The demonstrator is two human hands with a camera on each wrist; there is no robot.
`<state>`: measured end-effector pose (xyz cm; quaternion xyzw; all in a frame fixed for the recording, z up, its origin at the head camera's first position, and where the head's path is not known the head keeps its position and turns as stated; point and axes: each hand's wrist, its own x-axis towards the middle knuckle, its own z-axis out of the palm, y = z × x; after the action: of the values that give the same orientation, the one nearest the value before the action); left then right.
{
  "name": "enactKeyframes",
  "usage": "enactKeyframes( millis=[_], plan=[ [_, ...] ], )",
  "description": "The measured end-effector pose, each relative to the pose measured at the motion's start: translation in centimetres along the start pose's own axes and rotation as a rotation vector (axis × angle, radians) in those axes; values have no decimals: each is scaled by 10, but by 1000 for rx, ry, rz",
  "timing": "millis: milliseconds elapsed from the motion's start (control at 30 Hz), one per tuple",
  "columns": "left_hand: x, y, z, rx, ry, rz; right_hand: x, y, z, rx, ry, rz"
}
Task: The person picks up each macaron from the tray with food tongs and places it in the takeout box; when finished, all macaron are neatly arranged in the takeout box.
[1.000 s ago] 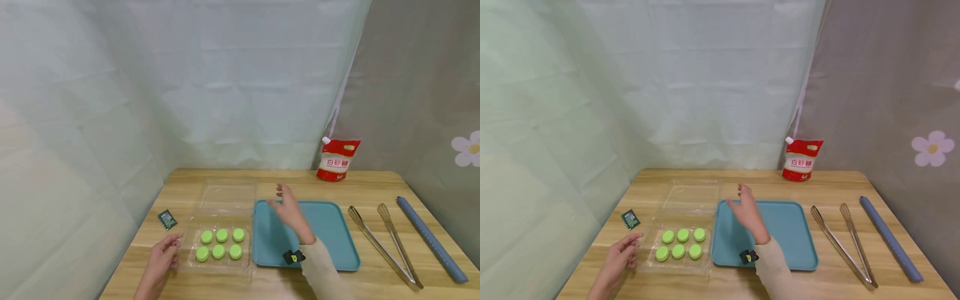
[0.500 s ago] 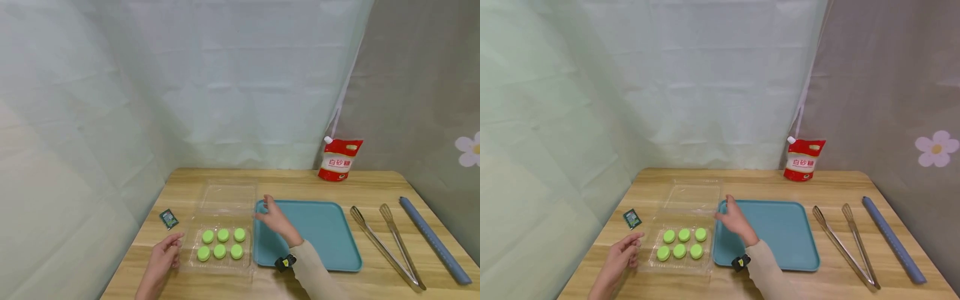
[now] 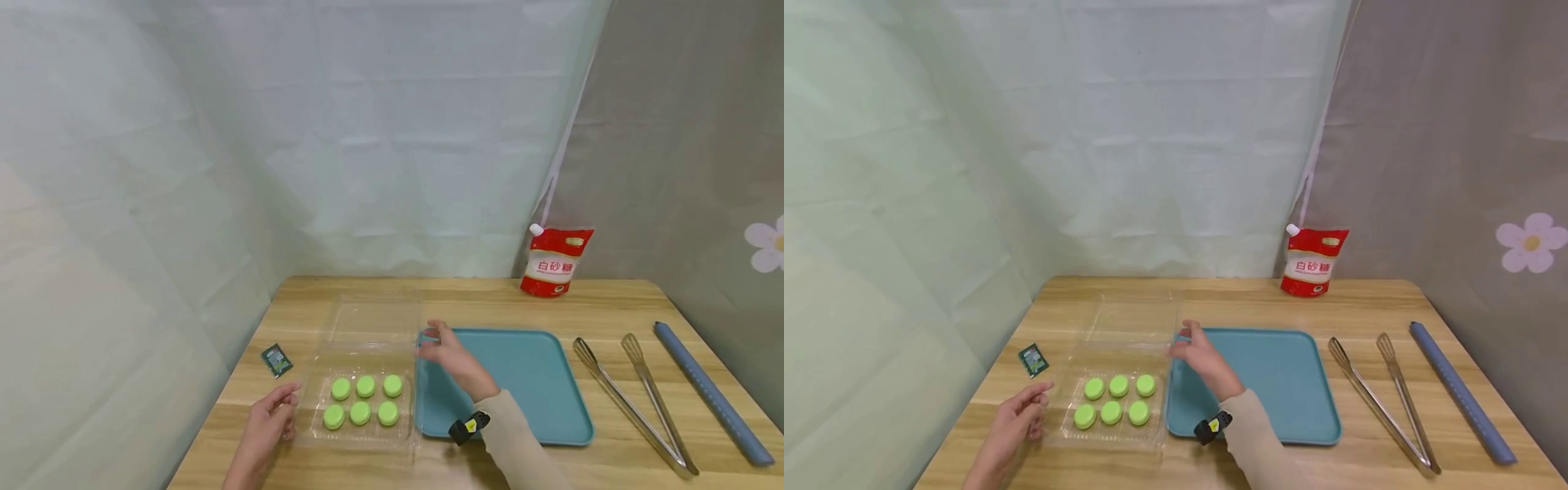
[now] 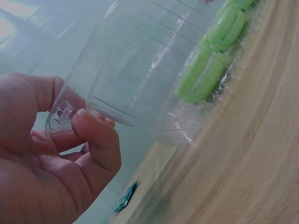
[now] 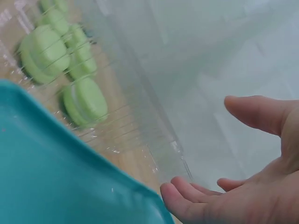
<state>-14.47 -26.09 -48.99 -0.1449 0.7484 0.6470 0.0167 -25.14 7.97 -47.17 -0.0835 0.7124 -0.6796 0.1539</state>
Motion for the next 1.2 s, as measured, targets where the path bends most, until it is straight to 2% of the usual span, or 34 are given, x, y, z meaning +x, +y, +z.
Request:
enactKeyframes(
  millis=[133, 433, 767, 1067, 1200],
  plan=[
    [-1, -1, 1, -10, 5, 5, -2, -4, -2, 43, 18, -6],
    [0, -3, 2, -28, 7, 56, -1, -7, -6, 41, 7, -30],
    [-1, 0, 4, -22, 6, 86, -3, -15, -10, 25, 13, -46],
    [-3, 0, 1, -5, 7, 47, -11, -22, -4, 17, 106, -3],
    [-3, 1, 0, 5, 8, 45, -12, -26, -2, 24, 96, -8]
  ],
)
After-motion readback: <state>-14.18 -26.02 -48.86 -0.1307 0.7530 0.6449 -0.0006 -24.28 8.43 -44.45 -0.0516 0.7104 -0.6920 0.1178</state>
